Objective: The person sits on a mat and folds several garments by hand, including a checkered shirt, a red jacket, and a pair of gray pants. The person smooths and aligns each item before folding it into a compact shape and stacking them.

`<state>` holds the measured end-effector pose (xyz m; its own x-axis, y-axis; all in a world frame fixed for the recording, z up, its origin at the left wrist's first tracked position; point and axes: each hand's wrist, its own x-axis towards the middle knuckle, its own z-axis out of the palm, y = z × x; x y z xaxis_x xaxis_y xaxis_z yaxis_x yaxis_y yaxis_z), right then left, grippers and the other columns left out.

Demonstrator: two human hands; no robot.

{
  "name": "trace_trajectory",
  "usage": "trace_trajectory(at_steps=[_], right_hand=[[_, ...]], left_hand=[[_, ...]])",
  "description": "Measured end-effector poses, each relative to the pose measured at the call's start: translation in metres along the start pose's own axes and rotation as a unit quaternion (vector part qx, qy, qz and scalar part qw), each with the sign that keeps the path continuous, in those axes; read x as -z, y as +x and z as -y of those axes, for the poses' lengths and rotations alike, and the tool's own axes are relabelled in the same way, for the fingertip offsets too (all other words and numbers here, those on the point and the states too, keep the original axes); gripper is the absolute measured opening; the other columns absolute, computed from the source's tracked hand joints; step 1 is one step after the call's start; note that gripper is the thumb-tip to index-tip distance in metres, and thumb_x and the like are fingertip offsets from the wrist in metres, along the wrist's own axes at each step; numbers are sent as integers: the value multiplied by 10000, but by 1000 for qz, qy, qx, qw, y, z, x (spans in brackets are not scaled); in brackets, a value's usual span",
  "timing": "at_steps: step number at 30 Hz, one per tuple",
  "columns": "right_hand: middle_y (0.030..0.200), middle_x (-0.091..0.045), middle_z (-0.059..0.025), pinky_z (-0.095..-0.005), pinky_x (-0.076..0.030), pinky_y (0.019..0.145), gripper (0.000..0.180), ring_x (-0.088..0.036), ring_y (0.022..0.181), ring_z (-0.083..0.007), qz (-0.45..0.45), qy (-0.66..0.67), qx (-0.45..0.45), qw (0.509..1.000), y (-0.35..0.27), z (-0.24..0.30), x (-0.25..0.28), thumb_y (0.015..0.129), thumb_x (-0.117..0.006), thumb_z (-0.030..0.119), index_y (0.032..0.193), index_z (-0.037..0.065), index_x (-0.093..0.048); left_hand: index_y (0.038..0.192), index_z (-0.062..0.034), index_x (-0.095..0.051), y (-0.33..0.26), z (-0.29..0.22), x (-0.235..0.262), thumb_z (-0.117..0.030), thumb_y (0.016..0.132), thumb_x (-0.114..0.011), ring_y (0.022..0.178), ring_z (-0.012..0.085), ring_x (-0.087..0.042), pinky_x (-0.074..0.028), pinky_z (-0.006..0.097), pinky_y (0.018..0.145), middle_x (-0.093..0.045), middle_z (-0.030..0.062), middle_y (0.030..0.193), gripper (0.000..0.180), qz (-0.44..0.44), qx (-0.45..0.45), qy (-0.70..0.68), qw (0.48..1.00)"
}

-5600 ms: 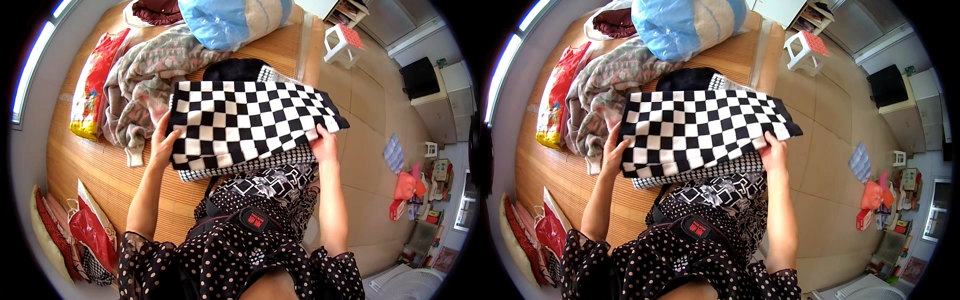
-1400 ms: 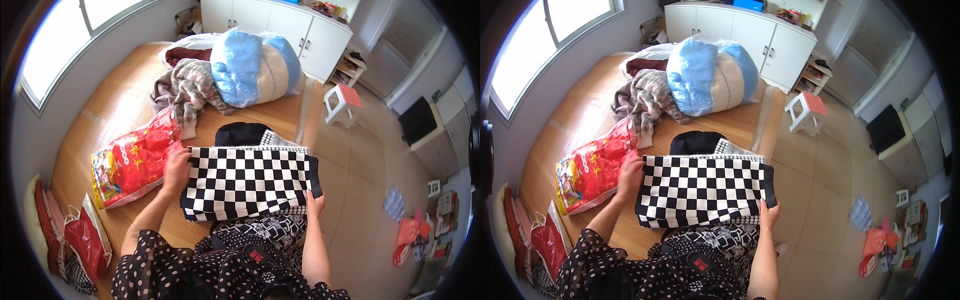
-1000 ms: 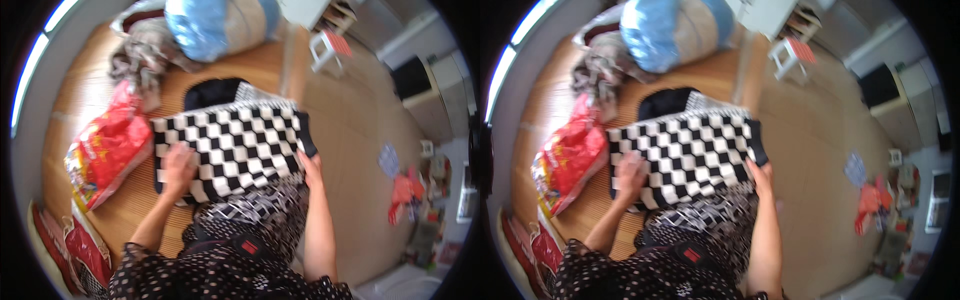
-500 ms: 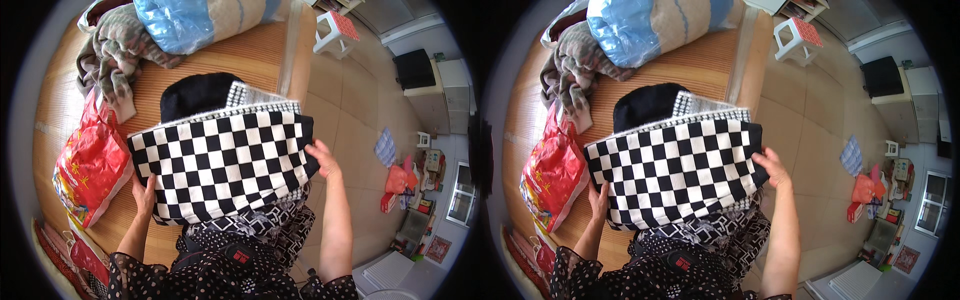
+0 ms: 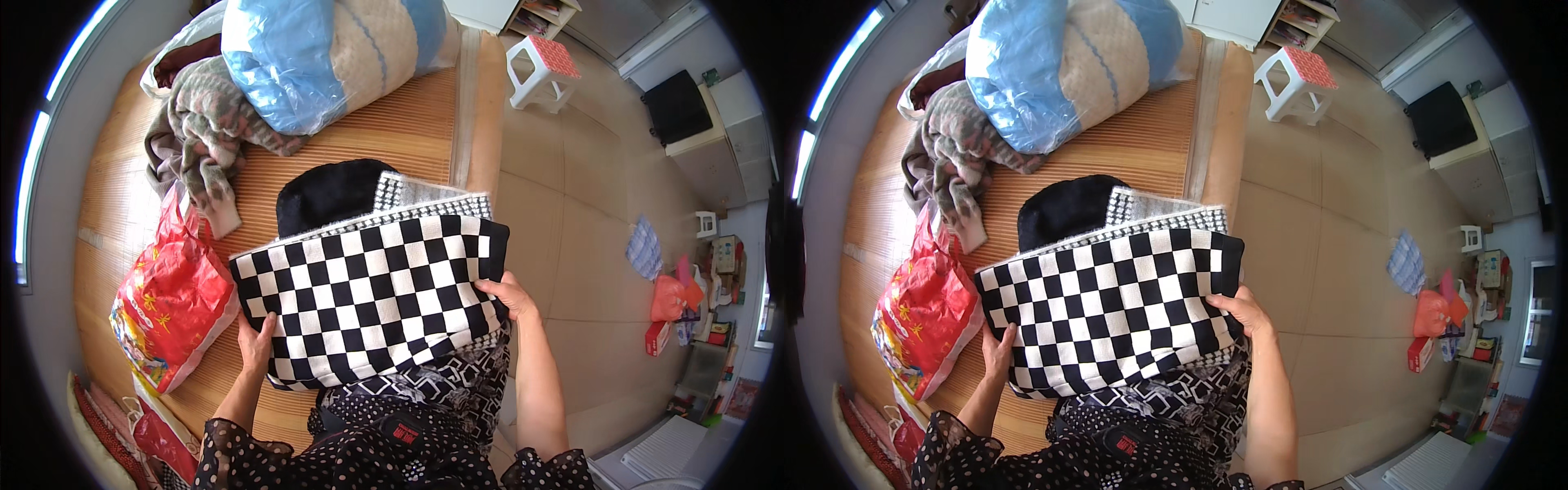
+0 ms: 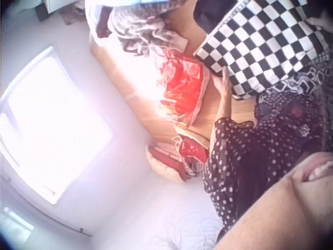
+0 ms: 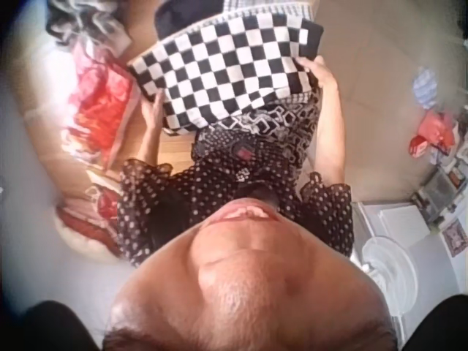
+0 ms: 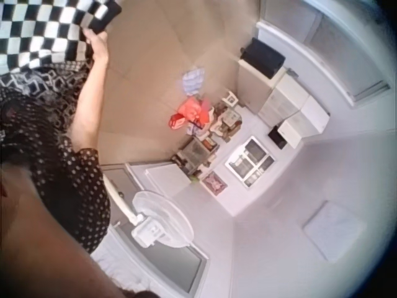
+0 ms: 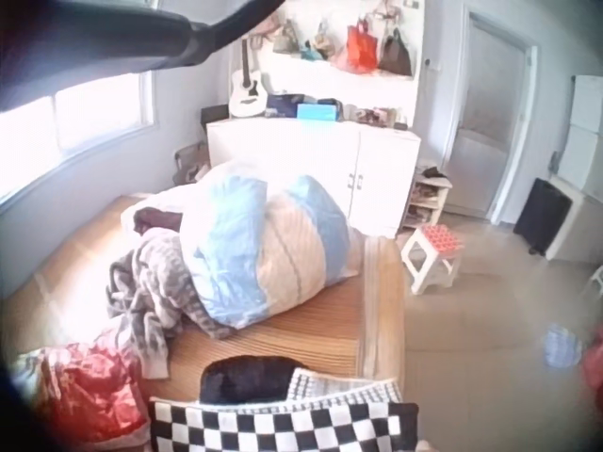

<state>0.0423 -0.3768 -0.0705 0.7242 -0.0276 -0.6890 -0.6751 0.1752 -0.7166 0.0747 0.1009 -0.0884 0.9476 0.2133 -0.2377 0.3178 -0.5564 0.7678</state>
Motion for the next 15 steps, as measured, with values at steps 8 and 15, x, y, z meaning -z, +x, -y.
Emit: trace_trajectory(at_steps=[8, 15], right_hand=[[970, -648, -95, -318, -492, 765, 421, -606, 872, -176, 82, -25, 191, 978, 48, 7, -52, 703, -713, 136, 1071, -22, -586], [798, -635, -207, -402, -515, 670, 446, -637, 749, -346, -54, -242, 178, 952, 102, 38, -120, 696, -749, 267, 951, -9, -509]], left_hand=[[1178, 48, -498, 13, 60, 66, -244, 795, -681, 942, 174, -543, -429, 319, 861, -575, 100, 1107, 515, -28, 94, -66, 993], [1211, 111, -430, 36, 118, 66, -349, 877, -563, 1024, 413, -548, -444, 424, 875, -544, 282, 1166, 583, -218, -90, 368, 900]])
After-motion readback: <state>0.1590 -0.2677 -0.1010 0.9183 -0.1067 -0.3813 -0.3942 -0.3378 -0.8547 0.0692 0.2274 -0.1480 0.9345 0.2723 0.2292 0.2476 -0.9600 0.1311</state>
